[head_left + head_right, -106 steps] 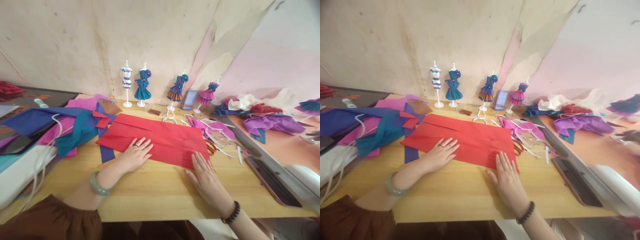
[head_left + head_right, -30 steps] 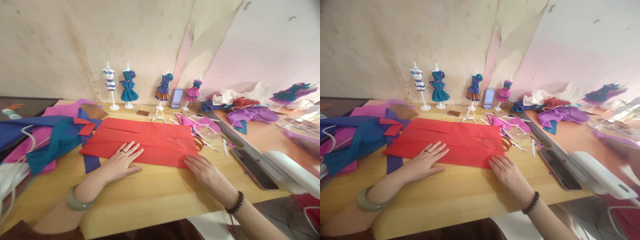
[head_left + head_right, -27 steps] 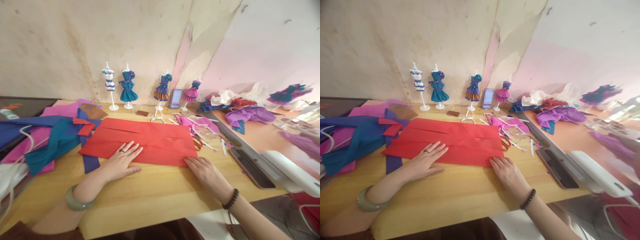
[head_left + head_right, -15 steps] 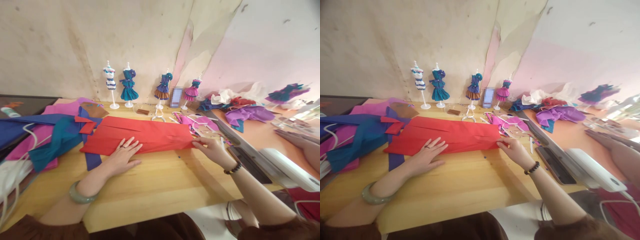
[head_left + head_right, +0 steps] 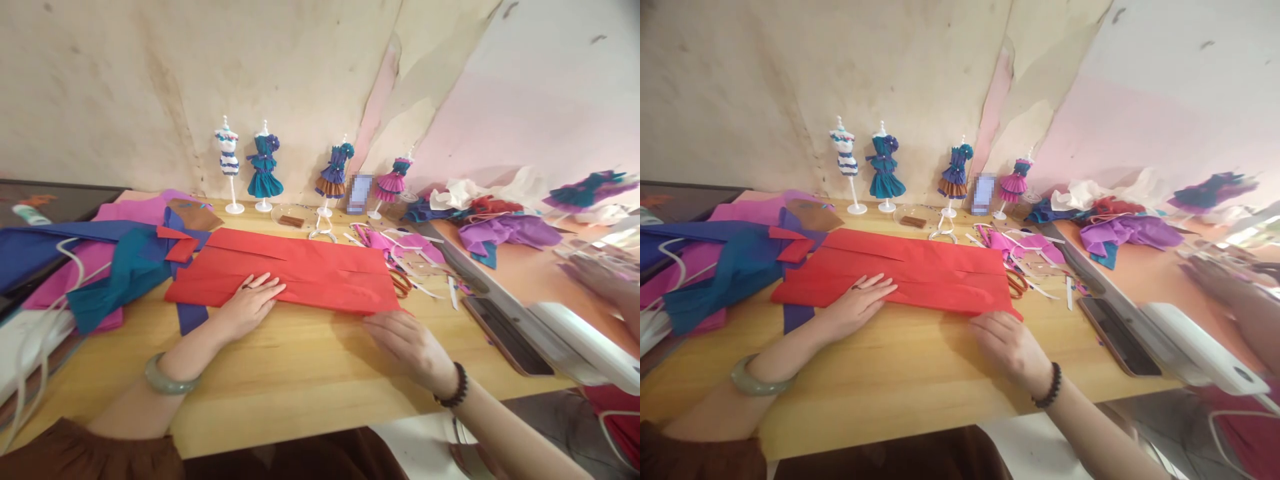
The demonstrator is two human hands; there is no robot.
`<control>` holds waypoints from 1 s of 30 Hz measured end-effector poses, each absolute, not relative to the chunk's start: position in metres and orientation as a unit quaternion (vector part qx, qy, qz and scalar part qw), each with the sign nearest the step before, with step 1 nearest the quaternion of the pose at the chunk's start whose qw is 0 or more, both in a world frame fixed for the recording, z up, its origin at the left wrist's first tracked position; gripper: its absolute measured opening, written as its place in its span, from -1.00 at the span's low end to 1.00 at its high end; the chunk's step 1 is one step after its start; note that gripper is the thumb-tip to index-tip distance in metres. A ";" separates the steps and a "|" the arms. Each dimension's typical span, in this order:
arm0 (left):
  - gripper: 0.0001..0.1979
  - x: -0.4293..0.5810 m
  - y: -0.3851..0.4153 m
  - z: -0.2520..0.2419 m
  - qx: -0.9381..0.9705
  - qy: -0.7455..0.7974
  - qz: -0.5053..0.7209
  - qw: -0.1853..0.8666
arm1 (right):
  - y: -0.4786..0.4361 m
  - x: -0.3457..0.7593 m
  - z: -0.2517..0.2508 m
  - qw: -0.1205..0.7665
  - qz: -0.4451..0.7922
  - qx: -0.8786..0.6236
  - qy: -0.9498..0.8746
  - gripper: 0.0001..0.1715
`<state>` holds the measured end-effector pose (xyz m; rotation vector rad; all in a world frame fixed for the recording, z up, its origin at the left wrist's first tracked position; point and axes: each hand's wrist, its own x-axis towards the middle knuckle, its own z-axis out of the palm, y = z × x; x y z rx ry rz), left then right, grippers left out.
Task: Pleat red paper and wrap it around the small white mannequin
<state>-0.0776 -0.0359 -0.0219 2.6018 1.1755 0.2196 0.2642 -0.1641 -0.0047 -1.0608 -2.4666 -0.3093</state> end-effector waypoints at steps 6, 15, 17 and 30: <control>-0.52 -0.081 -0.035 -0.027 0.903 0.397 0.094 0.132 | -0.164 0.251 -0.031 0.081 -0.135 -0.449 -0.879 -0.55; -0.51 -0.081 -0.032 -0.028 0.897 0.405 0.105 0.145 | -0.206 0.316 -0.013 -0.053 -0.249 -0.682 -0.685 -0.67; -0.50 -0.081 -0.031 -0.028 0.892 0.410 0.109 0.154 | -0.213 0.306 -0.009 -0.015 -0.199 -0.658 -0.726 -0.64; -0.53 -0.081 -0.033 -0.027 0.907 0.397 0.079 0.116 | -0.191 0.379 -0.034 0.085 -0.149 -0.639 -0.750 -0.58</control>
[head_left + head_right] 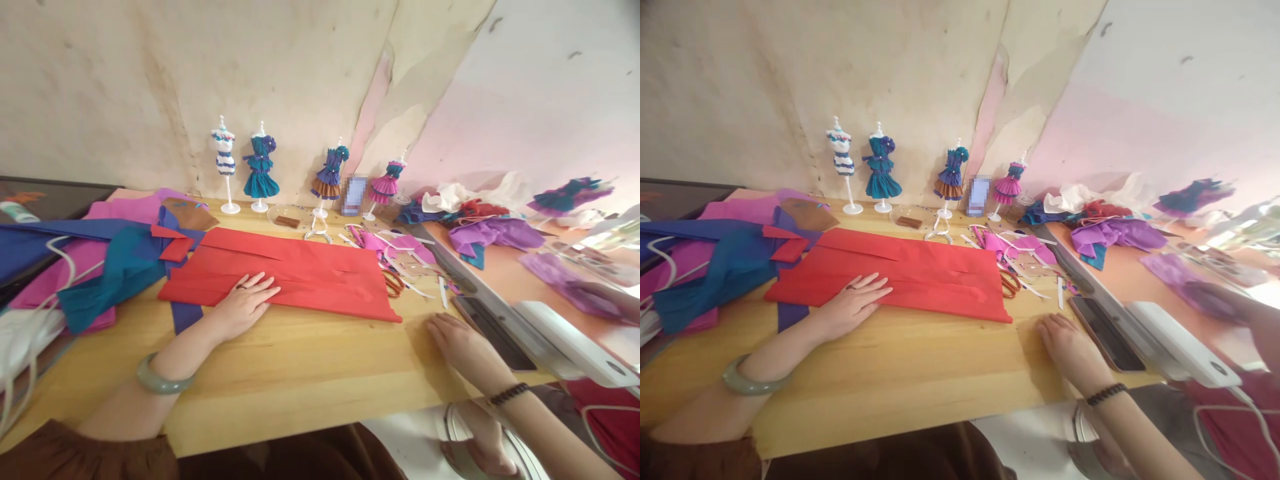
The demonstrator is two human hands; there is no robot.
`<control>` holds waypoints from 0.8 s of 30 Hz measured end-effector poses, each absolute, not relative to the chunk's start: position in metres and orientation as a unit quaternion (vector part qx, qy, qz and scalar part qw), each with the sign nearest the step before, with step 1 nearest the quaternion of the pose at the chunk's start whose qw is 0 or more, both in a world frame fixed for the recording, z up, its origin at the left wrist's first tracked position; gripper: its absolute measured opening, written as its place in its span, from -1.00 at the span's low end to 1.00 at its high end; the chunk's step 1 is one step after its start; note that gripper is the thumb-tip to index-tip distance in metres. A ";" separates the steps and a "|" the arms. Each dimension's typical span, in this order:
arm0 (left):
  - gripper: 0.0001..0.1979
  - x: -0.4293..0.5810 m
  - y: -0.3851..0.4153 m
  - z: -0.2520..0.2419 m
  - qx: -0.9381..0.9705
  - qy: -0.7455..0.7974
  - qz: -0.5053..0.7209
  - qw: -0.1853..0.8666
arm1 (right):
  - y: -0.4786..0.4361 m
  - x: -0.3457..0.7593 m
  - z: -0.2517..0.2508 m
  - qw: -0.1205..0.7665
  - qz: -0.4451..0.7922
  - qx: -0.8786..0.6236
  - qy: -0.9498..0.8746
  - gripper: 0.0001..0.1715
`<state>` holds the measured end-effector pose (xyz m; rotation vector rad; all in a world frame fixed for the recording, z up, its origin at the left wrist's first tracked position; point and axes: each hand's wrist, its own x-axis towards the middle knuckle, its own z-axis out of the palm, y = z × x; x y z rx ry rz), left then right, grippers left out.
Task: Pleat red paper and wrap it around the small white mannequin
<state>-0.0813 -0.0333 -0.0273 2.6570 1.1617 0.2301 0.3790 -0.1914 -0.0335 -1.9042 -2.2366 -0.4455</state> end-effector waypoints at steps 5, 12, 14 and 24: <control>-0.52 -0.078 -0.040 -0.020 0.909 0.402 0.050 0.098 | -0.181 0.360 -0.022 0.175 -0.153 -0.606 -0.761 -0.55; -0.53 -0.078 -0.047 -0.015 0.904 0.406 0.066 0.113 | -0.111 0.295 -0.014 0.240 -0.054 -0.510 -0.824 -0.59; -0.53 -0.079 -0.048 -0.014 0.901 0.413 0.063 0.120 | -0.077 0.285 -0.010 0.220 -0.027 -0.510 -0.831 -0.56; -0.55 -0.082 -0.050 -0.018 0.901 0.409 0.076 0.123 | 0.069 0.234 -0.011 0.154 0.021 -0.529 -0.834 -0.62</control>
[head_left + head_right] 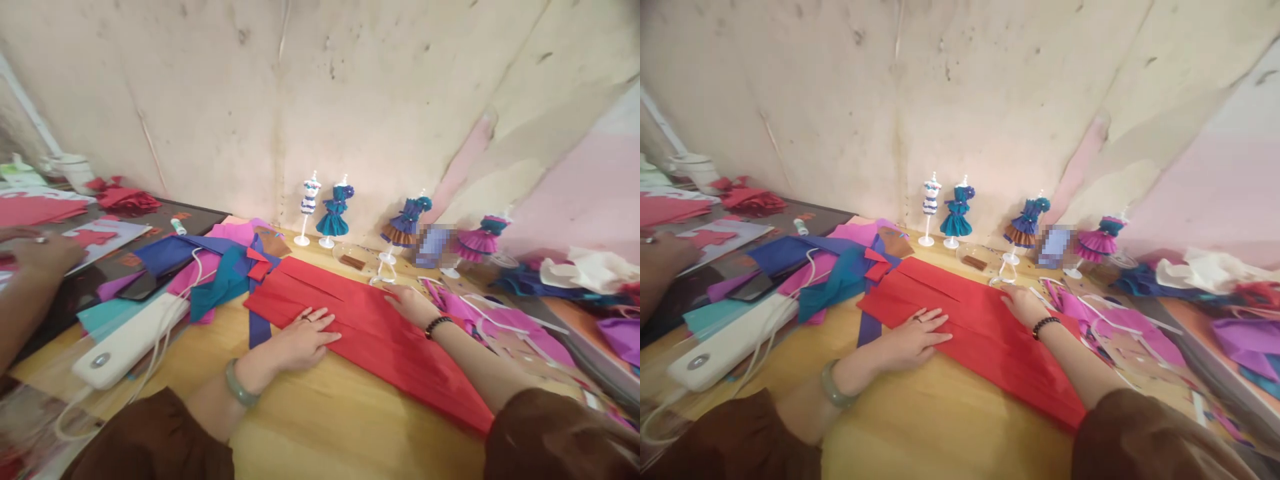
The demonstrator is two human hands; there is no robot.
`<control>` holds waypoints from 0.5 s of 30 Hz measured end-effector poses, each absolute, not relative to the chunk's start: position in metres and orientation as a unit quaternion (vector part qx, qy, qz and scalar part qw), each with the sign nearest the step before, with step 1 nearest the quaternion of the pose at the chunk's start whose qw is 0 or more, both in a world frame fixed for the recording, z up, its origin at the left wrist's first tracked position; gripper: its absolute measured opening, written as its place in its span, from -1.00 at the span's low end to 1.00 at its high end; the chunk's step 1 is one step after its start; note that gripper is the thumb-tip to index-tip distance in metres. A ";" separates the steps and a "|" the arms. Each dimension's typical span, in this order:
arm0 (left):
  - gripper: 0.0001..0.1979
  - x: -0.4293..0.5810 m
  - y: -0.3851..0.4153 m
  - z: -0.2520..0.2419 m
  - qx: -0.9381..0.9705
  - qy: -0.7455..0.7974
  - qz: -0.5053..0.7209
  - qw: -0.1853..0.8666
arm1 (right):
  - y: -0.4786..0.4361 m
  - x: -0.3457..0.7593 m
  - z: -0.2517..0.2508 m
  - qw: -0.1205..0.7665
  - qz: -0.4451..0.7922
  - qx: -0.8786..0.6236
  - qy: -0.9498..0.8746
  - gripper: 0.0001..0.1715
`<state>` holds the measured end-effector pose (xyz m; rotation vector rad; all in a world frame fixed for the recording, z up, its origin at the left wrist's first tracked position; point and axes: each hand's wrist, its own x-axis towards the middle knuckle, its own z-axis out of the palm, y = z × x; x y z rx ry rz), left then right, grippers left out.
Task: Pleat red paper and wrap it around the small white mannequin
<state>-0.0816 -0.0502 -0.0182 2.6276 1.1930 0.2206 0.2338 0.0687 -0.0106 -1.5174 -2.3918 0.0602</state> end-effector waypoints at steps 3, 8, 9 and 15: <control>-0.56 -0.083 -0.051 -0.017 0.901 0.407 0.073 0.129 | 0.081 0.231 -0.014 0.147 0.037 -0.525 -0.838 -0.64; -0.57 -0.084 -0.052 -0.015 0.904 0.397 0.091 0.128 | 0.079 0.242 -0.015 0.152 0.081 -0.529 -0.831 -0.61; -0.57 -0.084 -0.052 -0.015 0.906 0.394 0.095 0.123 | 0.077 0.244 -0.014 0.156 0.088 -0.535 -0.826 -0.59; -0.60 -0.087 -0.046 -0.018 0.901 0.408 0.139 0.058 | 0.068 0.254 -0.010 0.178 0.113 -0.578 -0.789 -0.44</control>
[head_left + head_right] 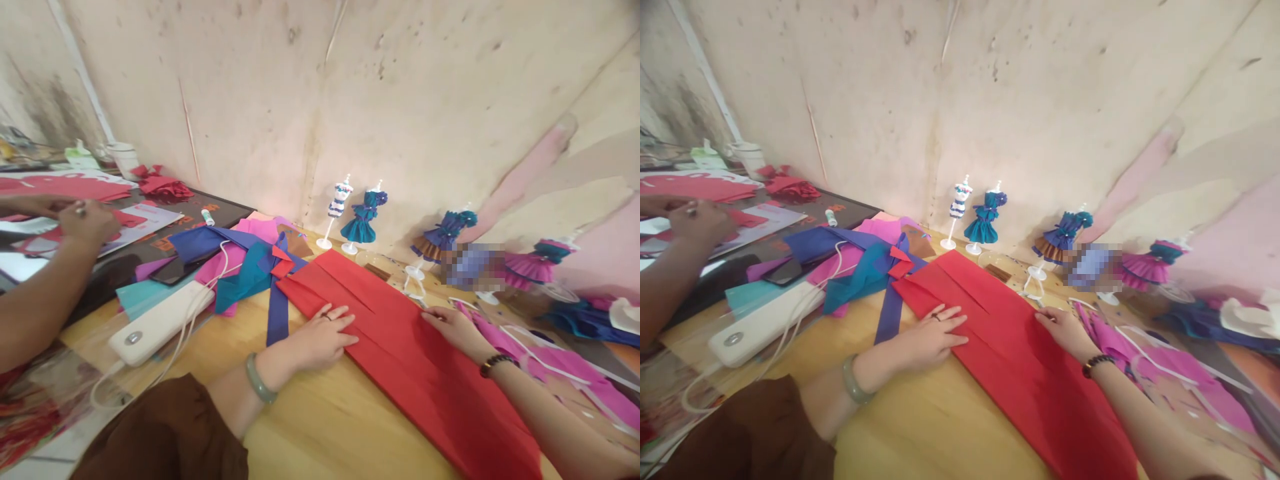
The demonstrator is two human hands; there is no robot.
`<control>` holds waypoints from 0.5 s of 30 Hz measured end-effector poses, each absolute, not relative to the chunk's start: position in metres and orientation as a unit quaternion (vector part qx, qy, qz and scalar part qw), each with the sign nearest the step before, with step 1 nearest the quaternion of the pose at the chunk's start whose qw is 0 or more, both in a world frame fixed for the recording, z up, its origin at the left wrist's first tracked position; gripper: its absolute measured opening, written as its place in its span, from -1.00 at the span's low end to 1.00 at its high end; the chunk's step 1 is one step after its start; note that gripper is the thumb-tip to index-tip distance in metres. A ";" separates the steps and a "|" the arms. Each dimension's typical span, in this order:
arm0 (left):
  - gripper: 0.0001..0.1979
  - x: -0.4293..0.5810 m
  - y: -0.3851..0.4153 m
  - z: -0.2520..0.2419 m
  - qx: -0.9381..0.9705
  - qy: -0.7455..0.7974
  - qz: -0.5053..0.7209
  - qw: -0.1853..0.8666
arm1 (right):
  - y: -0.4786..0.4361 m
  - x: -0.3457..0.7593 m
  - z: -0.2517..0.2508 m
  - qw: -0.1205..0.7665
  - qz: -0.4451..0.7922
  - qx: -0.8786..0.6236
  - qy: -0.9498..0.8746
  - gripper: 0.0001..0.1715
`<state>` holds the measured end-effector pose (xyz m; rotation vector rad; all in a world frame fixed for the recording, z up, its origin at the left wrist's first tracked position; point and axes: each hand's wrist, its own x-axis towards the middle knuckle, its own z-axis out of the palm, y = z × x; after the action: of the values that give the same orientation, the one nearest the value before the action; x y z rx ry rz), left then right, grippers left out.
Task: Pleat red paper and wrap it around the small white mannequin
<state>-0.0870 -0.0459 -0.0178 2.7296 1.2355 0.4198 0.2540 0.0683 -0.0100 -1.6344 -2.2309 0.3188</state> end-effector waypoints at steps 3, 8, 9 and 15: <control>-0.60 -0.092 -0.038 -0.022 0.886 0.437 0.149 0.038 | 0.070 0.253 -0.012 0.188 0.105 -0.587 -0.781 -0.47; -0.59 -0.101 -0.030 -0.026 0.859 0.492 0.134 0.046 | 0.064 0.235 -0.017 0.232 0.041 -0.580 -0.780 -0.57; -0.59 -0.101 -0.030 -0.025 0.858 0.496 0.124 0.053 | 0.057 0.228 -0.018 0.245 0.025 -0.570 -0.784 -0.55; -0.53 -0.103 -0.034 -0.014 0.860 0.494 0.074 0.101 | -0.022 0.170 -0.028 0.216 -0.011 -0.354 -0.910 -0.50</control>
<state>-0.1029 -0.0337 -0.0145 2.5408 1.4600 0.2189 0.1698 -0.0224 -0.0279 -0.9813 -2.5224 -0.0293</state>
